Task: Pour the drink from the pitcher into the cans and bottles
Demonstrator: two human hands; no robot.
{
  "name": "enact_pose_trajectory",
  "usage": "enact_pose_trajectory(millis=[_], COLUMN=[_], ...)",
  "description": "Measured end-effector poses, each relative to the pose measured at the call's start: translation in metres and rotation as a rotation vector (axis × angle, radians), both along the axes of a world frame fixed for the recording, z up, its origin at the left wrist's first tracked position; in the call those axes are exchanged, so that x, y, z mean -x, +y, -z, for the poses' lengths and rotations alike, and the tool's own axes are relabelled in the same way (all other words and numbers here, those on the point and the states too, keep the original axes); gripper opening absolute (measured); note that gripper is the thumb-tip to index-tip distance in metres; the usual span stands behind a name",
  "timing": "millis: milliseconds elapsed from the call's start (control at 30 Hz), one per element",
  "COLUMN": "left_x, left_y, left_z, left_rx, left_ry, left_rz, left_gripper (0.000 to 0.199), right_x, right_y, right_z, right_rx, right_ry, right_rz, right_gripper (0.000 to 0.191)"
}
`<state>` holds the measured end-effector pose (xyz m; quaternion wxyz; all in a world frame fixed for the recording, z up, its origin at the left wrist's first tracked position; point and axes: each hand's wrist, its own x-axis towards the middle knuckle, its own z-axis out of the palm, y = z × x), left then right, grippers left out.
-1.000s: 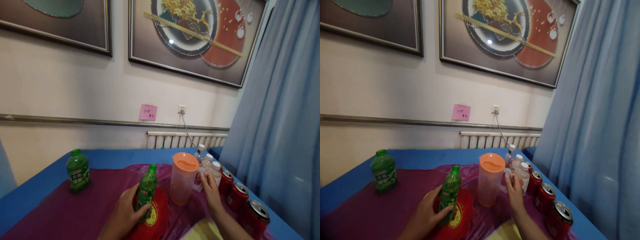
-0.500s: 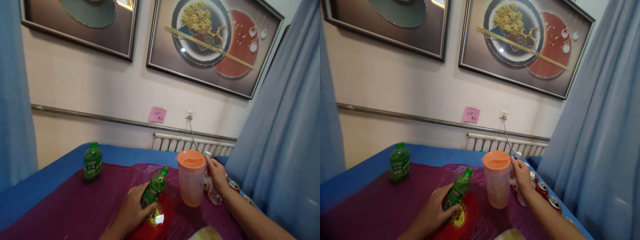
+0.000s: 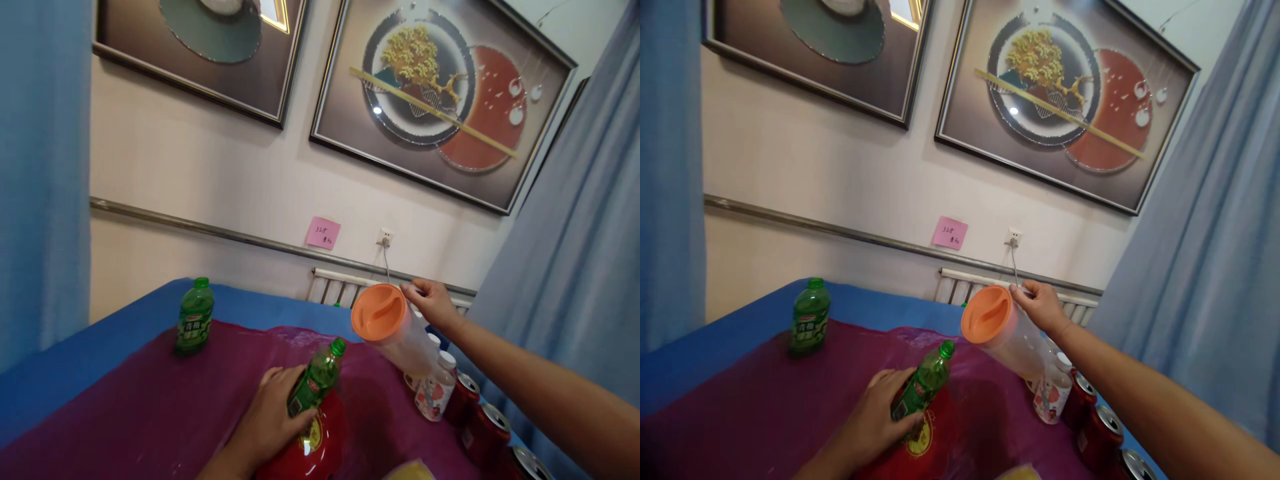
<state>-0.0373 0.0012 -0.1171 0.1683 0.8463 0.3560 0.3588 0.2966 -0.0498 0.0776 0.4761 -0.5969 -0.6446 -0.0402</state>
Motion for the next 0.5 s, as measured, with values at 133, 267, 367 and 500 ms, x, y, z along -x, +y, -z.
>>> enact_pose_trajectory(millis=[133, 267, 367, 500], left_x=[0.001, 0.002, 0.002, 0.002], left_y=[-0.002, -0.001, -0.001, -0.003], left_z=[0.000, 0.004, 0.006, 0.005], left_rx=[0.044, 0.020, 0.017, 0.021], left_ry=[0.027, -0.015, -0.017, 0.026], left_rz=[0.013, 0.017, 0.022, 0.046], left_gripper=[0.064, 0.064, 0.064, 0.064], right_x=[0.001, 0.006, 0.010, 0.015], right_y=[0.004, 0.006, 0.007, 0.009], right_z=[-0.006, -0.009, -0.011, -0.014], right_rx=[0.040, 0.051, 0.051, 0.044], right_ry=[-0.094, -0.157, -0.192, -0.223], right_rz=[-0.004, -0.019, -0.032, -0.046], right_gripper=[0.049, 0.049, 0.048, 0.049])
